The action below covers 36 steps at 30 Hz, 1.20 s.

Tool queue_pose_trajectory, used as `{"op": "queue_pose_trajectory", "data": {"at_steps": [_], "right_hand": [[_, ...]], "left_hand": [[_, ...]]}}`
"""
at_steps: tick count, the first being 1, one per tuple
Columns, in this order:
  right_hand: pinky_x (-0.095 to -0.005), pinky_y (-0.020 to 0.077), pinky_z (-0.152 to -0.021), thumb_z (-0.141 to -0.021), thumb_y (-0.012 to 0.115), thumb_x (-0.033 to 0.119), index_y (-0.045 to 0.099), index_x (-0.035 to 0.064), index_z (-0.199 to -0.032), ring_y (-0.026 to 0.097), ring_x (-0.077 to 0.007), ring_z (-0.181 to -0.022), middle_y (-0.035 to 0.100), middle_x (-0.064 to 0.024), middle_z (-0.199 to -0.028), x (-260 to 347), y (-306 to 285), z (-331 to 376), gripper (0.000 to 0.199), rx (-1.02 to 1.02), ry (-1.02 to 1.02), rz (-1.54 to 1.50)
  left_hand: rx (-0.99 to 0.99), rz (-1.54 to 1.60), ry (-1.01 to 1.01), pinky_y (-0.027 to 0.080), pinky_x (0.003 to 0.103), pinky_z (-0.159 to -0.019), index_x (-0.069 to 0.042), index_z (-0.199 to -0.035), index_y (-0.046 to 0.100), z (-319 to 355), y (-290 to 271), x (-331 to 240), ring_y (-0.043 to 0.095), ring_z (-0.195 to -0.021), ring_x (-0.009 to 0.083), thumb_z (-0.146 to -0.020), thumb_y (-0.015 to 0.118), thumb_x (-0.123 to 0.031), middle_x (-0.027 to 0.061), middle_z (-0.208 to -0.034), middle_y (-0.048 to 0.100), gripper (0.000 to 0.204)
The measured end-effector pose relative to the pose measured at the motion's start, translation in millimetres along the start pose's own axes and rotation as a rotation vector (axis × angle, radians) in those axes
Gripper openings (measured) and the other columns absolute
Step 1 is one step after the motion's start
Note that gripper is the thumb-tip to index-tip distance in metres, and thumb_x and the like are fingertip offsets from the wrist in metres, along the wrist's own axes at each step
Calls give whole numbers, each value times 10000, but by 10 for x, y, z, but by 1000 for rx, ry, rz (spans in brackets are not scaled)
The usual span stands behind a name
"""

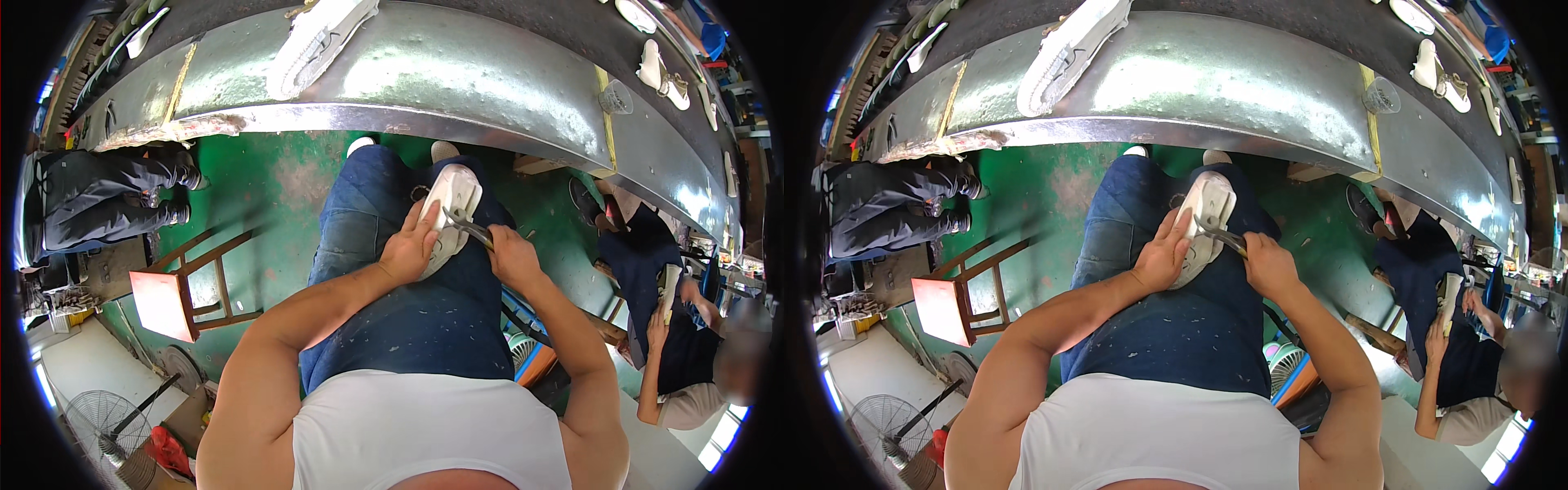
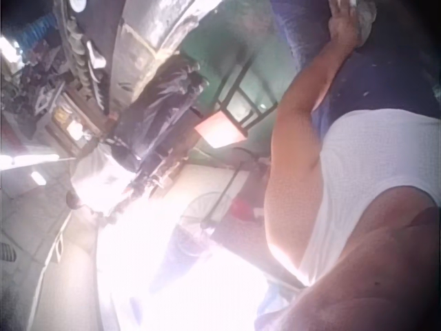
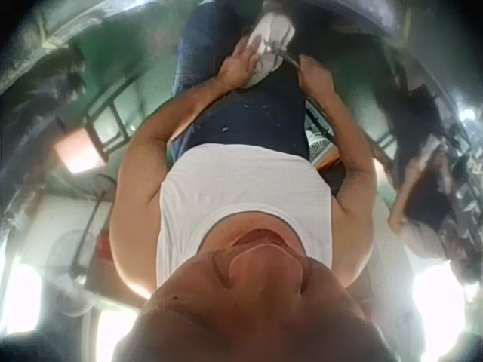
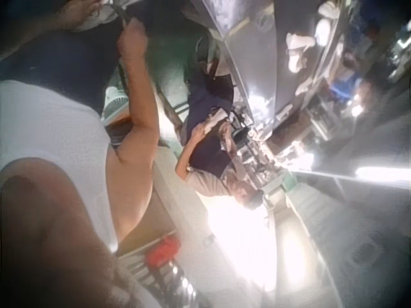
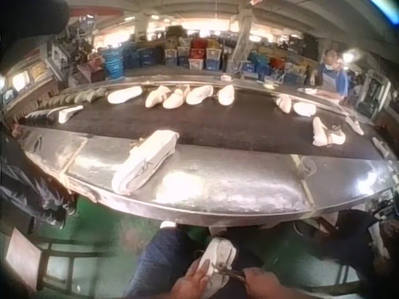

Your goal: Pulling and securing the shoe upper material around the last using a pincer tool.

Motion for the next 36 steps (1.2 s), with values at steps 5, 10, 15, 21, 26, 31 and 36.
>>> {"op": "queue_pose_trajectory", "data": {"at_steps": [5,10,15,21,26,31,36], "right_hand": [[-491,521,-770,-885,618,117,560,3,-1059,644,-406,-884,649,-219,-929,-234,-3,93,216,177,83,-99],[-507,496,-796,-960,578,269,559,-9,-1089,640,-431,-909,659,-244,-915,-114,-515,-129,307,380,185,-383],[-521,497,-800,-994,523,360,575,2,-1069,643,-446,-926,672,-240,-931,-22,-85,-309,369,143,205,-171],[-528,502,-794,-1006,486,411,577,11,-998,647,-448,-895,680,-237,-940,73,-262,-247,409,98,138,-389],[-469,518,-759,-1024,459,438,595,-4,-1089,668,-389,-828,684,-216,-904,-18,-98,-80,468,318,184,-270],[-235,452,-534,-1042,487,390,593,6,-1164,601,-148,-699,666,-102,-885,-44,-673,16,417,143,83,-1766],[-270,520,-541,-1027,541,293,552,-25,-1255,675,-199,-841,668,-139,-1008,92,-1092,57,392,-52,-26,-1599]], "left_hand": [[293,-181,-19,530,489,-930,-266,-1576,193,-104,-186,-172,612,-1069,499,-1021,446,-297,306,-1553,228,611],[358,-261,-1,564,490,-845,-333,-1578,170,-227,-202,-129,658,-970,497,-1017,446,-381,353,-1535,222,626],[510,-398,-32,558,483,-856,-340,-1577,176,-331,-367,-467,663,-959,501,-1007,461,-426,390,-1518,214,643],[273,-111,-108,487,445,-996,-134,-1554,242,-51,-212,-146,598,-1138,481,-982,538,-356,360,-1465,365,681],[156,209,-212,417,361,-1077,42,-1514,285,49,-218,-116,536,-1297,366,-931,646,-257,306,-1393,512,748],[255,280,-206,391,361,-1108,-7,-1547,235,53,-253,-43,513,-1316,361,-886,699,-274,275,-1447,475,850],[323,220,-219,388,357,-1111,-31,-1570,172,73,-276,-13,511,-1322,353,-858,736,-297,270,-1458,468,947]]}}
Point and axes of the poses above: each hand's wrist, its own z-axis away from the middle knuckle, its own y-axis out of the palm, x = y × z, the point moved 1 cm from there along -z, towards the middle knuckle
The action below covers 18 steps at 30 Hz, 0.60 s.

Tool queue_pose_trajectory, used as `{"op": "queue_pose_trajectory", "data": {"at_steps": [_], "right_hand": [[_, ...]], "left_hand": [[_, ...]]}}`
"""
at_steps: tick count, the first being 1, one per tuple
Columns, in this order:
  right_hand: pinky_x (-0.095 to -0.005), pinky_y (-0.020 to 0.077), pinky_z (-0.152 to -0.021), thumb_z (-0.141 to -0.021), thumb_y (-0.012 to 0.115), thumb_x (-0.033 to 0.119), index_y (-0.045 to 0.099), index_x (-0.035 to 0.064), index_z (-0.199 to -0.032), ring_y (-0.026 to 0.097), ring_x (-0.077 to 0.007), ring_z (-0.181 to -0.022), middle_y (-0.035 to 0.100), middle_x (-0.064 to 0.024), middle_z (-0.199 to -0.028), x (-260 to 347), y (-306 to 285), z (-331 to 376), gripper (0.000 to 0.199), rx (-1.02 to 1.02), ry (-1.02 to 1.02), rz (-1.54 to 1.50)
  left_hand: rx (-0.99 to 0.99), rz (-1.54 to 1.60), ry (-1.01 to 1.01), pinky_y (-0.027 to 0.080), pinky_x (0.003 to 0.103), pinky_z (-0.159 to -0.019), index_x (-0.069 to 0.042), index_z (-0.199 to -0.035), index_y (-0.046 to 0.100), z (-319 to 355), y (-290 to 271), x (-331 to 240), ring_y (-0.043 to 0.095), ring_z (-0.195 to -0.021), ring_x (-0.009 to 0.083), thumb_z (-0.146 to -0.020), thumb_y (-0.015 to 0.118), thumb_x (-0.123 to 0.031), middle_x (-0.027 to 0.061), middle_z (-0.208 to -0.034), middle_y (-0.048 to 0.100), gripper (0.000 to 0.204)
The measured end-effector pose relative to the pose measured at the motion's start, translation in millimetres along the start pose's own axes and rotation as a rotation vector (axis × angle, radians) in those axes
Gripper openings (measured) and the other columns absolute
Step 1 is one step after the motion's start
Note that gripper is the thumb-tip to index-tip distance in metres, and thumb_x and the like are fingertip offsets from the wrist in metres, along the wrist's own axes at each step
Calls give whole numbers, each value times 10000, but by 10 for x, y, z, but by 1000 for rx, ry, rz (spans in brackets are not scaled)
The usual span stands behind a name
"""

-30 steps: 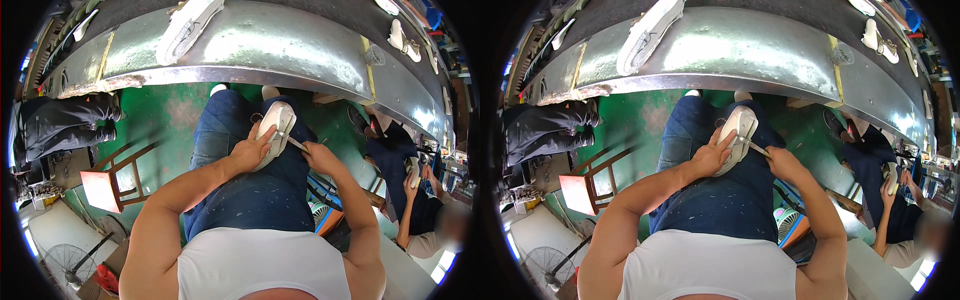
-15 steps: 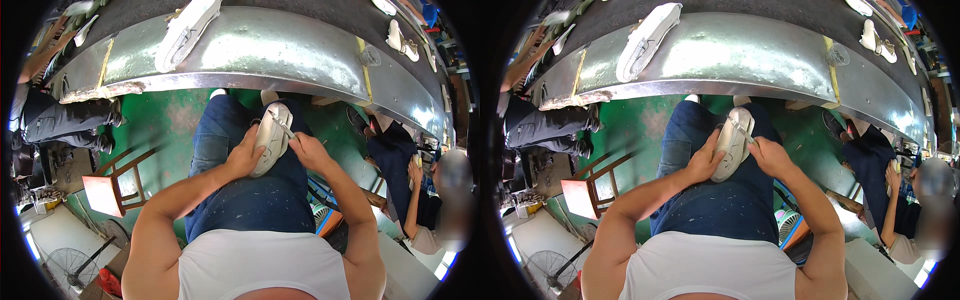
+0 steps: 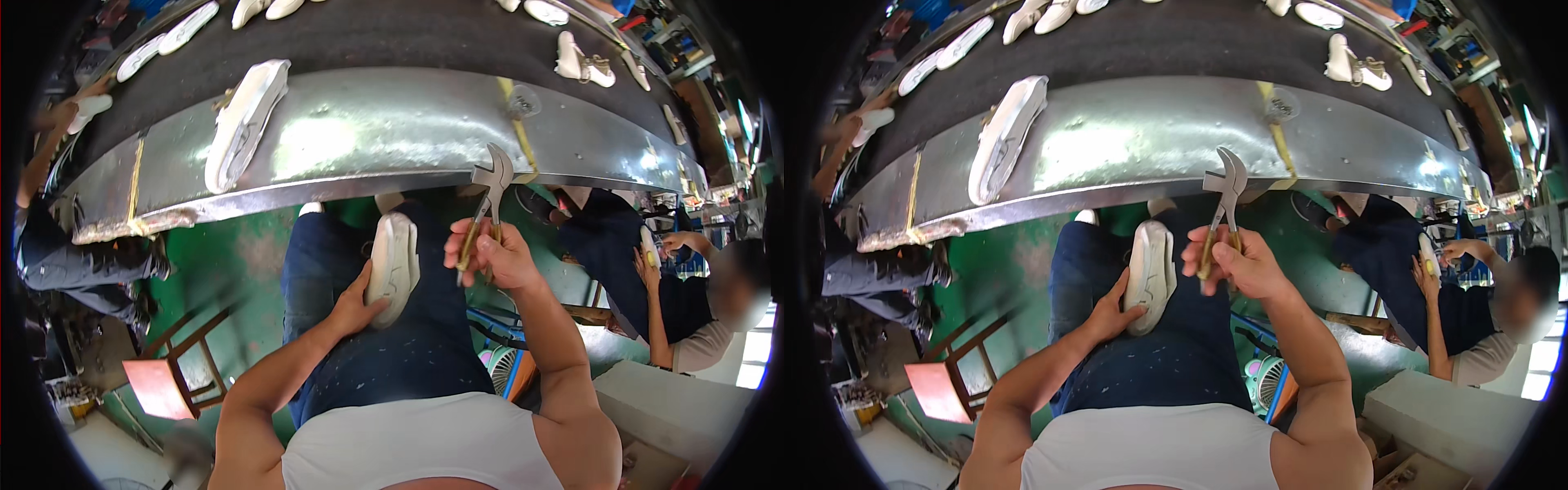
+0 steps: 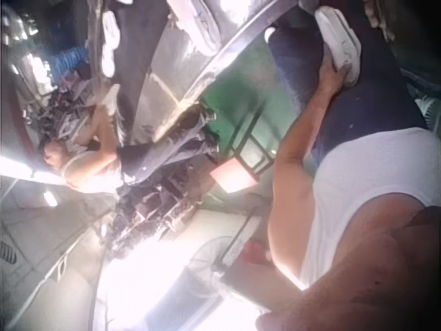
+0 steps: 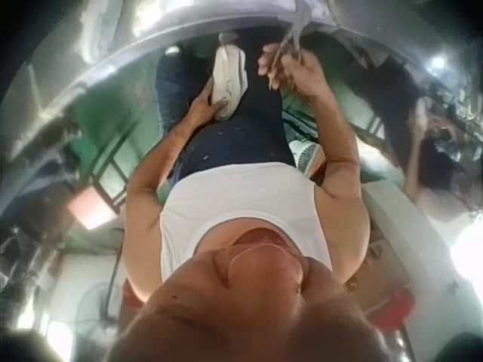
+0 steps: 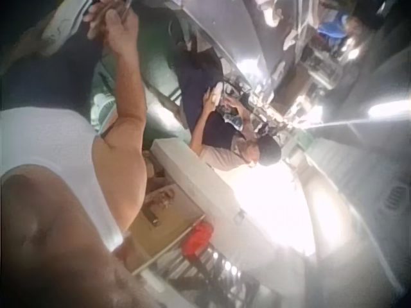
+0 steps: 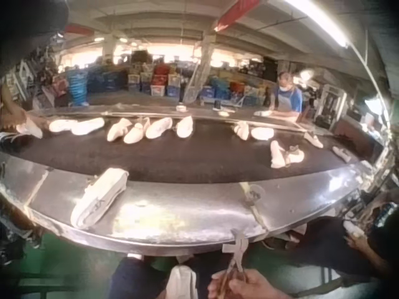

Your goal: Pulling and securing the shoe upper material around the last using a pincer tool.

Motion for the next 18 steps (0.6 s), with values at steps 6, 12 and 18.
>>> {"op": "queue_pose_trajectory", "data": {"at_steps": [6,12,18], "right_hand": [[-304,556,-604,-1022,551,278,526,-13,-1273,666,-212,-883,644,-134,-1025,78,-42,-33,385,39,-97,-43],[-211,375,-521,-1002,594,343,550,10,-1170,603,-134,-766,619,-90,-937,55,-72,-40,376,19,-67,-65],[-223,395,-529,-1007,586,330,548,2,-1184,604,-132,-776,628,-99,-959,80,-62,-18,374,16,-75,-30]], "left_hand": [[-5,-70,39,406,366,-1097,-38,-1574,164,-38,1,63,518,-1313,350,-821,775,-332,278,-1441,475,1013],[112,-85,-7,421,381,-1087,-70,-1589,19,-44,-33,-64,524,-1305,364,-792,800,-333,279,-1439,475,1146],[118,-100,69,418,408,-1092,-128,-1574,-106,8,18,-104,544,-1270,414,-797,775,-268,290,-1401,507,1183]]}}
Point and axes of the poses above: each hand's wrist, its own z-axis away from the middle knuckle, its own y-axis out of the palm, x = y × z, the point moved 1 cm from there along -z, towards the middle knuckle
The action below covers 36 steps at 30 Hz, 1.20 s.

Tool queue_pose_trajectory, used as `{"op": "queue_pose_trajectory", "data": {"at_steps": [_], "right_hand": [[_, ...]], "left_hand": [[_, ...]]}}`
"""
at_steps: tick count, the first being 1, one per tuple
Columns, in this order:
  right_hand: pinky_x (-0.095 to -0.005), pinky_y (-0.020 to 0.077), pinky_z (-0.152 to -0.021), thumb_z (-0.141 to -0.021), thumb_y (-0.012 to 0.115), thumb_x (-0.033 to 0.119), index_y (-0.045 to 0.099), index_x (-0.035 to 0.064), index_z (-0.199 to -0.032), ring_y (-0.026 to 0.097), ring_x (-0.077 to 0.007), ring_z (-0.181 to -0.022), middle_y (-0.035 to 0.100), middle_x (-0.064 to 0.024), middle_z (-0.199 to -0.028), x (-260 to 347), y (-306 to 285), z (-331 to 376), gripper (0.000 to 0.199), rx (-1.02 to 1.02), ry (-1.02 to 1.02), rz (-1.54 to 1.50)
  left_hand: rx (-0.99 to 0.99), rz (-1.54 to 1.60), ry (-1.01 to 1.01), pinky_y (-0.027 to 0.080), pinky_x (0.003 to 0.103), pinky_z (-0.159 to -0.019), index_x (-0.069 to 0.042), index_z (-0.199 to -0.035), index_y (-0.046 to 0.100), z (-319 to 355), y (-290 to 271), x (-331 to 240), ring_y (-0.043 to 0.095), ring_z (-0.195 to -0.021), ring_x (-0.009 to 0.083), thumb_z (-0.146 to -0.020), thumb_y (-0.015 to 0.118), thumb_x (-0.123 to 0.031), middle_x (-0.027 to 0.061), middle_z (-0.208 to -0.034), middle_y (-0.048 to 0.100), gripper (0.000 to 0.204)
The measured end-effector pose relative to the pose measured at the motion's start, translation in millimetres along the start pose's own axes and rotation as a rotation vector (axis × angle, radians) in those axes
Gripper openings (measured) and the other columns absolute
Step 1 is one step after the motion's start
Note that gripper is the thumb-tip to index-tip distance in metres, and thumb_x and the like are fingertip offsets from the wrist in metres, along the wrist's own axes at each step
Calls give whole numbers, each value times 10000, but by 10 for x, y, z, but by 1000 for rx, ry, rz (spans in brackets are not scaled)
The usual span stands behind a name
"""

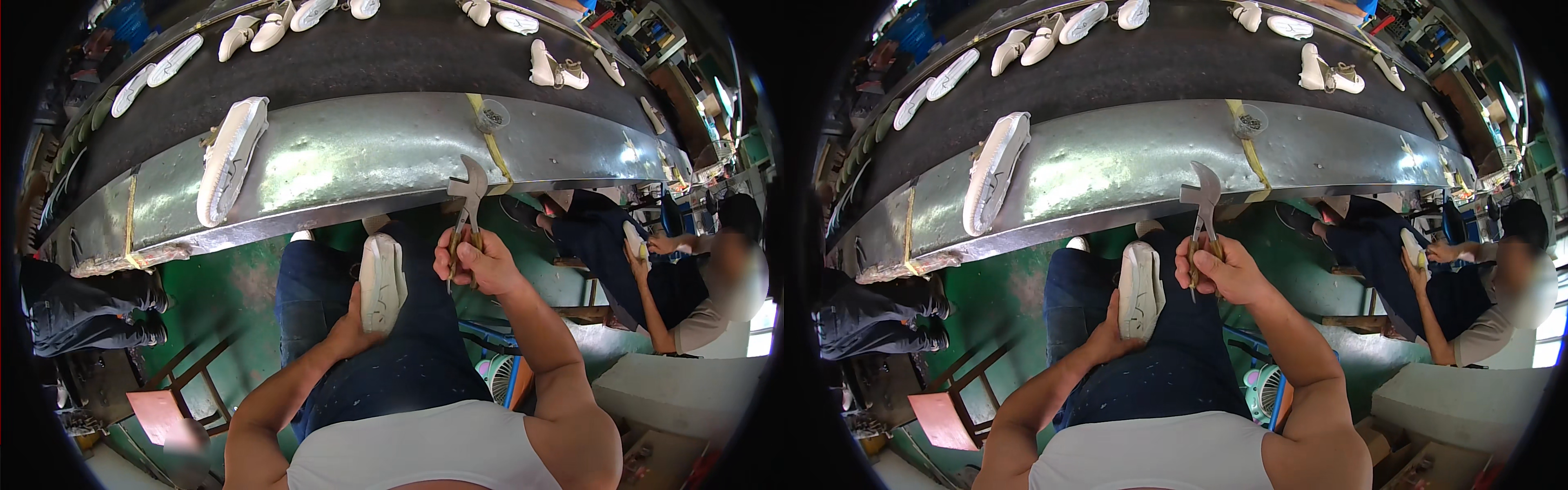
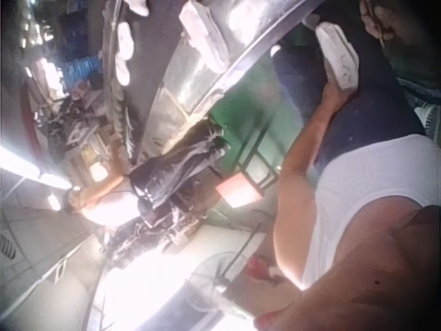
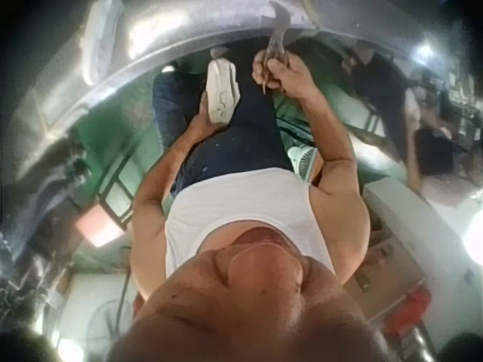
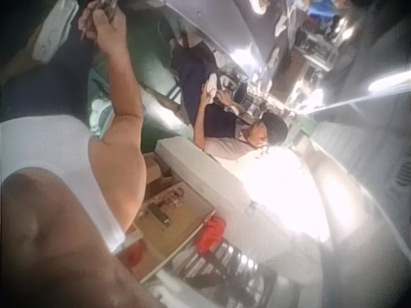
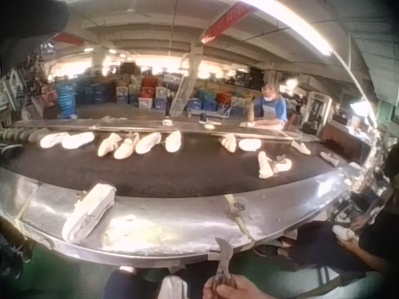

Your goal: Pulling and securing the shoe upper material around the last using a pincer tool.

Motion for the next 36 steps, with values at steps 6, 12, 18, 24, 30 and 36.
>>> {"op": "queue_pose_trajectory", "data": {"at_steps": [6,12,18,24,30,36], "right_hand": [[-244,460,-547,-1016,567,308,546,1,-1192,643,-150,-799,642,-110,-971,73,203,93,355,-223,70,62],[-203,426,-538,-1011,579,328,558,26,-1148,634,-124,-757,632,-54,-925,-56,4,244,333,-186,205,98],[-201,387,-523,-1002,594,350,557,23,-1157,614,-113,-738,627,-56,-921,-71,42,226,363,-117,207,101],[-197,393,-550,-983,633,301,542,11,-1246,614,-113,-781,635,-70,-974,-80,19,246,402,-108,209,168],[-219,449,-607,-986,623,235,468,-1,-1401,631,-144,-918,636,-114,-1108,-176,-57,219,502,-4,234,133],[-289,528,-655,-1010,580,258,429,-5,-1432,654,-238,-1059,616,-182,-1268,-183,125,137,520,-75,258,60]], "left_hand": [[-474,-194,300,563,415,-809,-44,-1311,448,275,-543,-501,679,-982,410,-775,763,-86,223,-1082,666,623],[-526,181,524,548,319,-796,-31,-1187,556,67,-997,-1033,693,-899,183,-758,855,-134,108,-1007,698,533],[-238,223,189,531,310,-785,12,-1134,646,-569,-1025,-959,654,-874,133,-888,746,-240,103,-973,709,365],[-102,121,138,497,393,-966,21,-1310,549,-519,-381,-251,637,-1114,330,-778,814,-269,226,-1201,645,662],[-318,-87,83,455,414,-1028,47,-1381,487,-191,-342,-163,565,-1207,400,-883,674,-263,273,-1285,573,616],[-329,-24,148,469,409,-1003,27,-1360,524,-135,-394,-129,602,-1173,370,-949,556,-158,240,-1265,607,453]]}}
Point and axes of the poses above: each hand's wrist, its own z-axis away from the middle knuckle, its own y-axis out of the palm, x = y × z, the point moved 1 cm from there along -z, towards the middle knuckle
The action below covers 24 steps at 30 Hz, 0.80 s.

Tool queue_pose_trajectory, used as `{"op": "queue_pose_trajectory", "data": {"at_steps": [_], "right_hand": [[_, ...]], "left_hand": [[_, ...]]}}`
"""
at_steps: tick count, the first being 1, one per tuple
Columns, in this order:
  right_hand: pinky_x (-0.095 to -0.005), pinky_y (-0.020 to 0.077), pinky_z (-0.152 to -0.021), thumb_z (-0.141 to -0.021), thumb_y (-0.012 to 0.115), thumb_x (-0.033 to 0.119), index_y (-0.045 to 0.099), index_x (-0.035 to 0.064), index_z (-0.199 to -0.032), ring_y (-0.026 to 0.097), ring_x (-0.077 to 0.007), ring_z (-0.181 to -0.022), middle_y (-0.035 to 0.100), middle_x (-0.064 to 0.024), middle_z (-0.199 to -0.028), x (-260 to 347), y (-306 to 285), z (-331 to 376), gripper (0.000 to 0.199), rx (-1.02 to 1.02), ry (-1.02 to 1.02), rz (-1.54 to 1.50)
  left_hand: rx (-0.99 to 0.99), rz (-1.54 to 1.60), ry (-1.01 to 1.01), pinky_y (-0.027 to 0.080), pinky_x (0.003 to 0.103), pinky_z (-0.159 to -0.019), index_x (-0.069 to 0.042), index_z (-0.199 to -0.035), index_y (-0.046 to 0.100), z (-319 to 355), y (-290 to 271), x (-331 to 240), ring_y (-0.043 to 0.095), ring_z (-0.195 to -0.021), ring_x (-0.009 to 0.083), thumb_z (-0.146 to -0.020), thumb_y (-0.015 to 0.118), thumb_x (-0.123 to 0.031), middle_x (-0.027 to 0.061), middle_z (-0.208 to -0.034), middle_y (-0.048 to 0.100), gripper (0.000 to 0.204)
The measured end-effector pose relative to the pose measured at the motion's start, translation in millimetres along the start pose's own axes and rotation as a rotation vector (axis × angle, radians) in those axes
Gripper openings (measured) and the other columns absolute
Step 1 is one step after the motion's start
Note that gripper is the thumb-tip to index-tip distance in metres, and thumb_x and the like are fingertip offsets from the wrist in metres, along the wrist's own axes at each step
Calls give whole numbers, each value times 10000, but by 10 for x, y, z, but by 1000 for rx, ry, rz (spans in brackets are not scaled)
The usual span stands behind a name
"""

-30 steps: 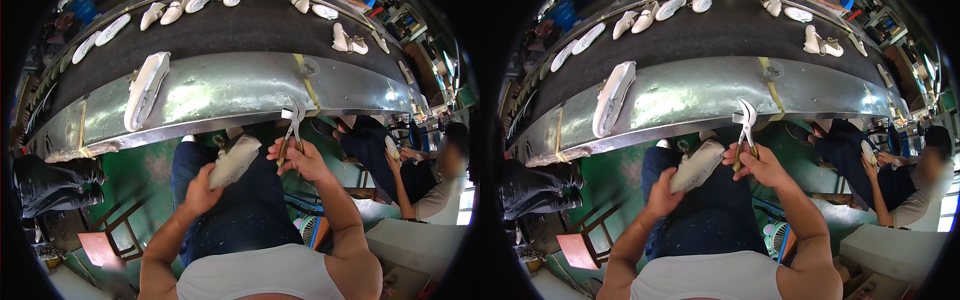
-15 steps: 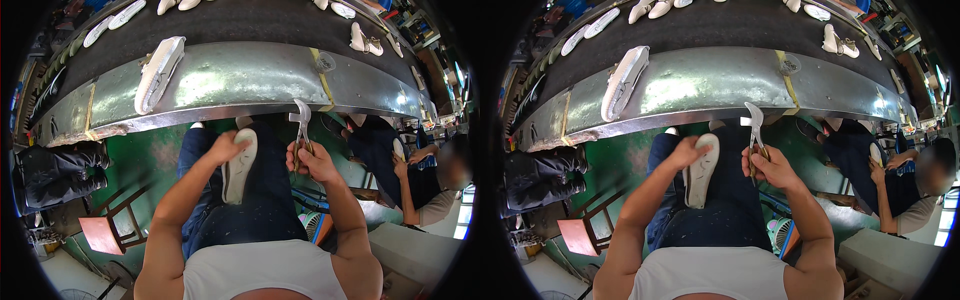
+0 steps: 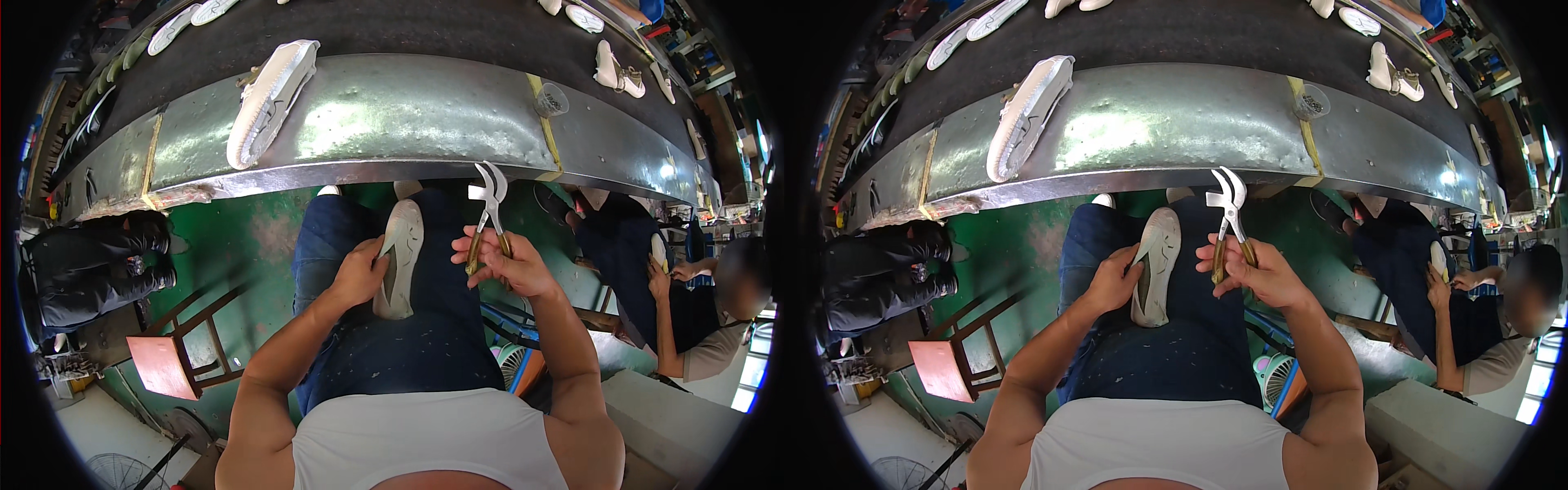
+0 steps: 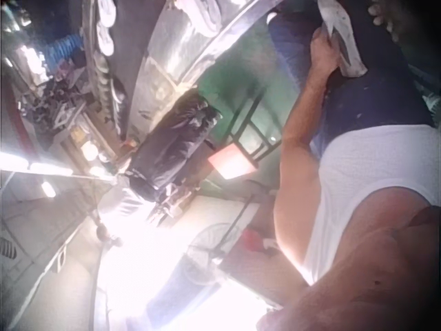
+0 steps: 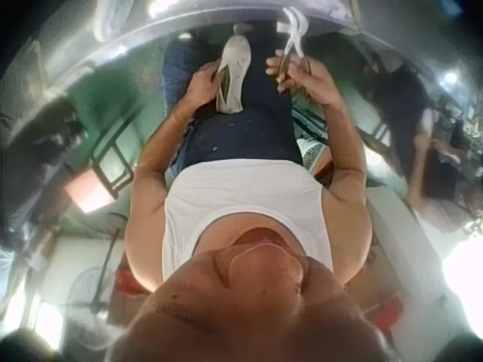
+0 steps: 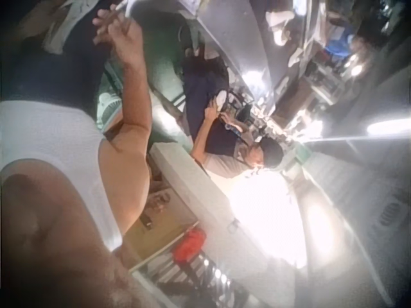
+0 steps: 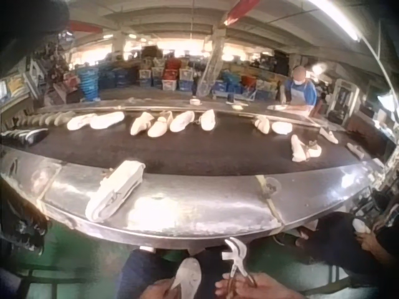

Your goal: Pulling and securing the shoe upper material around the last using a pincer tool.

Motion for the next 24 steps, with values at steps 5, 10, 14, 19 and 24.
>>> {"op": "queue_pose_trajectory", "data": {"at_steps": [5,10,14,19,24], "right_hand": [[-249,471,-614,-1009,587,275,455,-2,-1404,624,-159,-925,627,-122,-1102,-79,-146,-43,500,172,-9,44],[-224,438,-600,-988,607,210,480,12,-1371,599,-119,-851,617,-85,-1036,-113,-80,-34,449,79,-30,4],[-214,441,-613,-966,602,153,485,16,-1351,608,-109,-834,624,-55,-1053,-238,-34,56,425,-152,67,99],[-295,476,-643,-893,624,138,598,66,-1218,592,-114,-758,645,-52,-853,-531,-90,237,335,69,398,666],[-364,489,-697,-884,625,155,590,24,-1141,608,-211,-746,640,-120,-840,-489,85,46,291,150,343,790]], "left_hand": [[53,178,-30,490,388,-964,-19,-1359,547,7,-5,-26,628,-1155,340,-964,515,-116,236,-1240,630,408],[70,203,-132,521,390,-910,-13,-1329,571,1,10,-18,674,-1042,346,-958,529,-131,229,-1152,663,391],[-138,-130,130,538,413,-864,-6,-1255,617,74,103,-41,676,-939,382,-920,584,-148,227,-1035,676,365],[-231,-128,126,543,407,-742,8,-1043,707,150,135,-77,669,-810,346,-861,680,-141,175,-893,678,236],[-247,-186,173,535,396,-637,5,-935,710,169,185,-143,660,-716,317,-844,697,-121,147,-804,663,156]]}}
Point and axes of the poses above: each hand's wrist, its own z-axis away from the middle knuckle, its own y-axis out of the palm, x = y × z, the point moved 1 cm from there along -z, towards the middle knuckle
